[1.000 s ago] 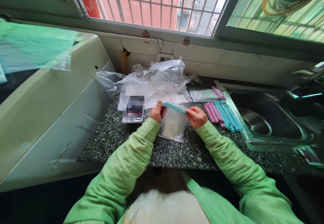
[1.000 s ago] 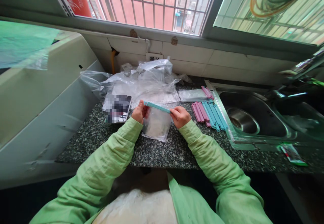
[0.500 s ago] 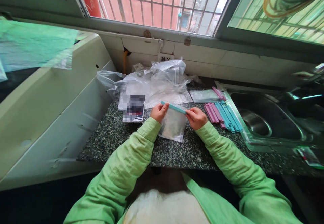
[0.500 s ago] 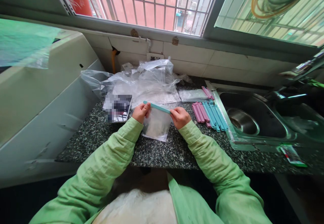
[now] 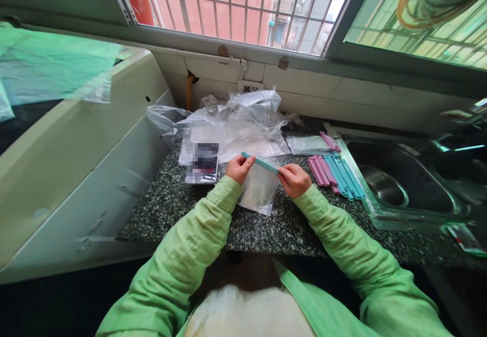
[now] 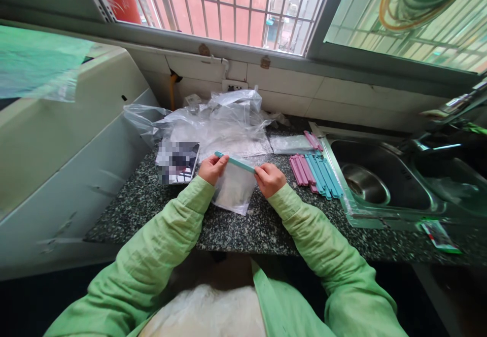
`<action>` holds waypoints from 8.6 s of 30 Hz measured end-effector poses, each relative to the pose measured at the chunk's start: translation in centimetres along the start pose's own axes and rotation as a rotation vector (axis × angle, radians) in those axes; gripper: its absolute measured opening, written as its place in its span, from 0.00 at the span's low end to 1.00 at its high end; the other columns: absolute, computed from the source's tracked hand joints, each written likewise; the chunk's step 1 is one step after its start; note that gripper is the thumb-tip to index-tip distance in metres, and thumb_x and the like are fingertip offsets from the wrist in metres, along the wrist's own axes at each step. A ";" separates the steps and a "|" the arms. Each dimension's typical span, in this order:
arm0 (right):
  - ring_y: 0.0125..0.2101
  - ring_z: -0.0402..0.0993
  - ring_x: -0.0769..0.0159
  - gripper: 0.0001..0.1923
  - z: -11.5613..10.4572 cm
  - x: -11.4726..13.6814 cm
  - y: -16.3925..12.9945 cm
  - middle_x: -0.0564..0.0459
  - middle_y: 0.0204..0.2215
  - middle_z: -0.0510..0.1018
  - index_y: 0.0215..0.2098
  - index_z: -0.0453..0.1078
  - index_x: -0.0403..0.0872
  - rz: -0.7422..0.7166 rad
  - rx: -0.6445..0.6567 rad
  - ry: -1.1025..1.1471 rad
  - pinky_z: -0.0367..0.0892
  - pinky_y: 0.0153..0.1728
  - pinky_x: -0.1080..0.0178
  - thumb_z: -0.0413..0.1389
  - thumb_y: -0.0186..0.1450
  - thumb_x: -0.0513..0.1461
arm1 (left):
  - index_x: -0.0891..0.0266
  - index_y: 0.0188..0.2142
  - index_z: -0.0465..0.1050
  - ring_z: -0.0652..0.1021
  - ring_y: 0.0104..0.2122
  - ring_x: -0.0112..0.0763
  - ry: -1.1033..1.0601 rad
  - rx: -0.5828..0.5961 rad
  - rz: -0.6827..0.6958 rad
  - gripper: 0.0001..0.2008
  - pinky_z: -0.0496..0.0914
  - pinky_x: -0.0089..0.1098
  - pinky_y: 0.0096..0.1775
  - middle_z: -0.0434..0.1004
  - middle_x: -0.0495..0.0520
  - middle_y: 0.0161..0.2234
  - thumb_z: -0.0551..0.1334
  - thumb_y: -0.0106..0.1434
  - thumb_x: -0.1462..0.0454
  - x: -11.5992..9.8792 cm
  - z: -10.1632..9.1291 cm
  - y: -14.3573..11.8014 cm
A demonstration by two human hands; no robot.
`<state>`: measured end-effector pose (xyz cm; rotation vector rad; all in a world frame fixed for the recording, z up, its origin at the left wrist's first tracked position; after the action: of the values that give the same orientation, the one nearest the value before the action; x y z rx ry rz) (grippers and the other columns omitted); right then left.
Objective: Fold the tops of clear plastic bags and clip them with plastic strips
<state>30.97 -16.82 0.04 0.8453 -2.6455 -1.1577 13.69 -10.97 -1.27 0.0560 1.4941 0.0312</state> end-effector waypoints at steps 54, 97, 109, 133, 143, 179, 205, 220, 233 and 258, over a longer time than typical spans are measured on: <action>0.17 0.50 0.77 0.21 1.3 1.2 -0.4 0.60 0.14 0.57 0.19 0.64 0.42 0.852 0.491 1.065 0.47 0.19 0.69 0.57 0.47 0.53 | 0.66 0.19 0.69 0.65 0.20 0.22 -0.037 0.379 0.016 0.20 0.61 0.26 0.26 0.66 0.46 0.17 0.65 0.41 0.49 -0.2 1.7 -1.2; 0.24 0.68 0.68 0.11 -1.2 -1.3 0.5 0.50 0.23 0.74 0.27 0.71 0.43 0.515 0.103 0.542 0.64 0.26 0.66 0.53 0.57 0.43 | 0.67 0.16 0.67 0.57 0.16 0.18 0.161 0.510 -0.061 0.21 0.51 0.25 0.20 0.57 0.43 0.12 0.64 0.39 0.49 0.6 2.8 -1.9; 0.24 0.69 0.68 0.09 -1.2 -1.8 0.3 0.51 0.22 0.74 0.27 0.71 0.44 0.497 0.056 0.498 0.64 0.26 0.65 0.53 0.57 0.42 | 0.68 0.17 0.69 0.60 0.16 0.19 0.160 0.517 -0.093 0.17 0.53 0.25 0.20 0.62 0.45 0.12 0.65 0.41 0.54 0.9 3.0 -1.9; 0.26 0.70 0.67 0.11 -0.6 -4.5 -0.4 0.52 0.24 0.76 0.28 0.72 0.45 0.592 -0.063 0.482 0.66 0.29 0.64 0.54 0.55 0.45 | 0.67 0.15 0.67 0.60 0.15 0.19 0.309 0.674 -0.159 0.18 0.53 0.25 0.20 0.61 0.45 0.11 0.61 0.47 0.53 1.4 3.6 -2.7; 0.25 0.70 0.66 0.10 -0.3 -4.5 -0.3 0.51 0.23 0.76 0.26 0.72 0.46 0.566 -0.050 0.439 0.66 0.29 0.64 0.54 0.55 0.44 | 0.67 0.15 0.67 0.59 0.15 0.18 0.291 0.675 -0.134 0.20 0.53 0.24 0.19 0.60 0.44 0.11 0.62 0.45 0.50 2.2 3.6 -2.6; 0.25 0.69 0.66 0.11 -1.0 -2.3 0.9 0.50 0.23 0.75 0.28 0.72 0.46 0.256 0.152 0.513 0.65 0.29 0.62 0.53 0.57 0.45 | 0.65 0.26 0.69 0.60 0.18 0.20 0.245 0.367 0.157 0.19 0.56 0.25 0.21 0.60 0.44 0.17 0.61 0.46 0.50 0.2 2.1 -1.3; 0.22 0.69 0.69 0.15 1.1 -3.8 -1.2 0.54 0.20 0.75 0.22 0.72 0.45 0.904 -0.028 0.907 0.67 0.27 0.63 0.59 0.49 0.50 | 0.62 0.21 0.62 0.59 0.17 0.21 0.205 0.080 0.049 0.16 0.53 0.25 0.21 0.56 0.42 0.15 0.59 0.46 0.52 -0.9 -0.1 -0.2; 0.19 0.67 0.70 0.19 2.1 -4.3 -1.5 0.53 0.18 0.74 0.20 0.72 0.44 0.874 0.045 0.838 0.65 0.23 0.66 0.57 0.47 0.52 | 0.63 0.20 0.63 0.55 0.15 0.19 0.223 -0.065 0.066 0.12 0.51 0.24 0.19 0.51 0.41 0.12 0.60 0.48 0.57 -0.9 -0.5 -0.3; 0.21 0.69 0.69 0.14 1.5 -3.7 -1.5 0.52 0.19 0.76 0.24 0.74 0.42 0.809 0.153 0.713 0.64 0.24 0.67 0.55 0.53 0.46 | 0.62 0.21 0.64 0.57 0.12 0.19 0.107 -0.252 0.017 0.17 0.50 0.23 0.16 0.53 0.40 0.10 0.62 0.47 0.51 0.6 -1.9 0.6; 0.22 0.67 0.70 0.20 1.6 -4.6 -1.5 0.52 0.22 0.74 0.30 0.69 0.43 0.875 0.172 0.701 0.65 0.26 0.65 0.57 0.50 0.52 | 0.63 0.21 0.64 0.57 0.13 0.19 0.142 -0.063 0.059 0.18 0.51 0.24 0.18 0.54 0.41 0.11 0.60 0.46 0.50 -0.1 -0.7 0.0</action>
<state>34.95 -14.09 -1.69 0.0141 -2.1077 -0.3211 13.02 -10.99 -1.23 0.0479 1.6321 0.1320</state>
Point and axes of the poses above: each hand's wrist, its own y-axis towards the middle knuckle, its own z-axis out of the palm, x = y × z, the point moved 4 cm from there along y, towards the middle knuckle
